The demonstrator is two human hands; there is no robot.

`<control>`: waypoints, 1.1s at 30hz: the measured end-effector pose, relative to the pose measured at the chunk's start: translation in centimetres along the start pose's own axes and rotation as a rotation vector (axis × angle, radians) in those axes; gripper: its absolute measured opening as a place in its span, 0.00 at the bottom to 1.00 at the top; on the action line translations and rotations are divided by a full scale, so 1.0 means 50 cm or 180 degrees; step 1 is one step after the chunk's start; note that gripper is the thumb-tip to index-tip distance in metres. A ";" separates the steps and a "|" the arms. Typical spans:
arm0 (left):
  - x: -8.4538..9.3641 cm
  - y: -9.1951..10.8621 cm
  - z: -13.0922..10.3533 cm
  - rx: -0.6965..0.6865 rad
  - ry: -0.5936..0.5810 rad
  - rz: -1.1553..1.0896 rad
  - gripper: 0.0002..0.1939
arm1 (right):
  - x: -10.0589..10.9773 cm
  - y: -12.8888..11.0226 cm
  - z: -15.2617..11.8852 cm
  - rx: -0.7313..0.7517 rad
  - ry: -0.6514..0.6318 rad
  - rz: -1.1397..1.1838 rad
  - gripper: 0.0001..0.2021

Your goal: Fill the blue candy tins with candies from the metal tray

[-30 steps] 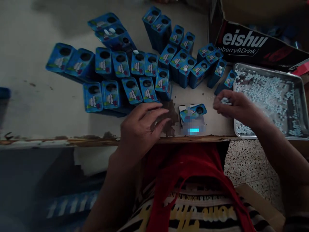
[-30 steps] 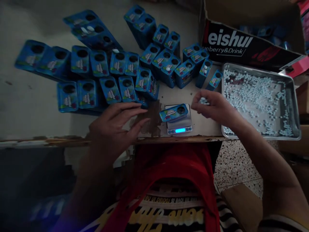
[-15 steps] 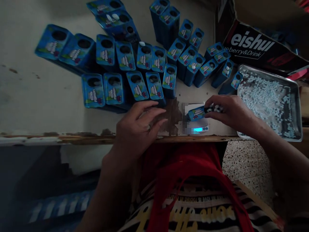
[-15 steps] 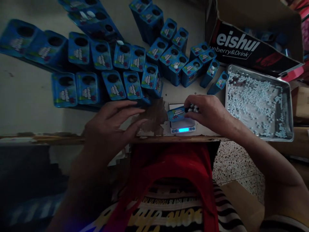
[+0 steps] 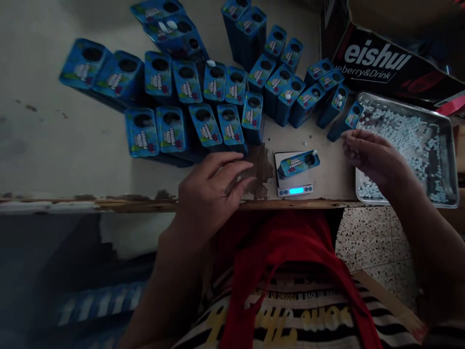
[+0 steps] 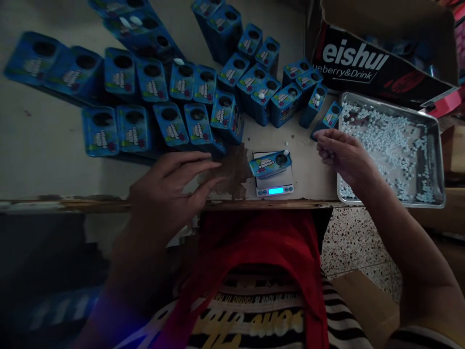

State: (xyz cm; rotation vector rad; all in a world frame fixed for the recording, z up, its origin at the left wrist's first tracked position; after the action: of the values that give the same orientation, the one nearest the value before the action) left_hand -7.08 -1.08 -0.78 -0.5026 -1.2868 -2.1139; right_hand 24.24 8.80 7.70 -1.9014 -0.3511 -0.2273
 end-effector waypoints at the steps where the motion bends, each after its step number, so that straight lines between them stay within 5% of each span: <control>1: -0.002 0.003 0.001 0.0042 -0.0059 0.0020 0.09 | 0.023 0.023 0.001 -0.0145 0.0192 0.0228 0.10; 4: -0.006 0.014 0.006 0.0098 -0.0203 0.0061 0.11 | 0.058 0.088 0.001 -0.0489 0.0452 0.0542 0.11; 8: 0.001 0.037 0.004 0.0045 -0.0114 0.0026 0.11 | 0.041 0.118 0.000 -0.0688 0.0044 0.0509 0.12; 15: 0.000 0.058 -0.015 0.0112 -0.0024 0.0103 0.08 | -0.035 0.001 0.004 0.0170 -0.0693 -0.0209 0.17; 19: -0.005 0.057 -0.013 0.0127 -0.0039 0.0060 0.09 | -0.075 -0.050 0.012 0.0797 -0.0713 -0.0949 0.14; 33: -0.034 0.015 -0.013 0.0107 -0.0110 -0.0250 0.11 | -0.170 -0.083 -0.026 0.1754 -0.0872 -0.2680 0.06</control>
State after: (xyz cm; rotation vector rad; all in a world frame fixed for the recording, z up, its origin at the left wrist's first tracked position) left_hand -5.34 -1.40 -1.59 -0.4833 -1.3799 -2.1525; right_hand 14.84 7.80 9.03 -1.1504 -1.2605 -0.3761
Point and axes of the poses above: each hand's wrist, its own z-axis towards the middle knuckle, its own x-axis out of the back of the hand, y = z × x, the point moved 8 cm from there along z, towards the middle knuckle, and after that the axes turned 1 degree about y, right-handed, at the moved point
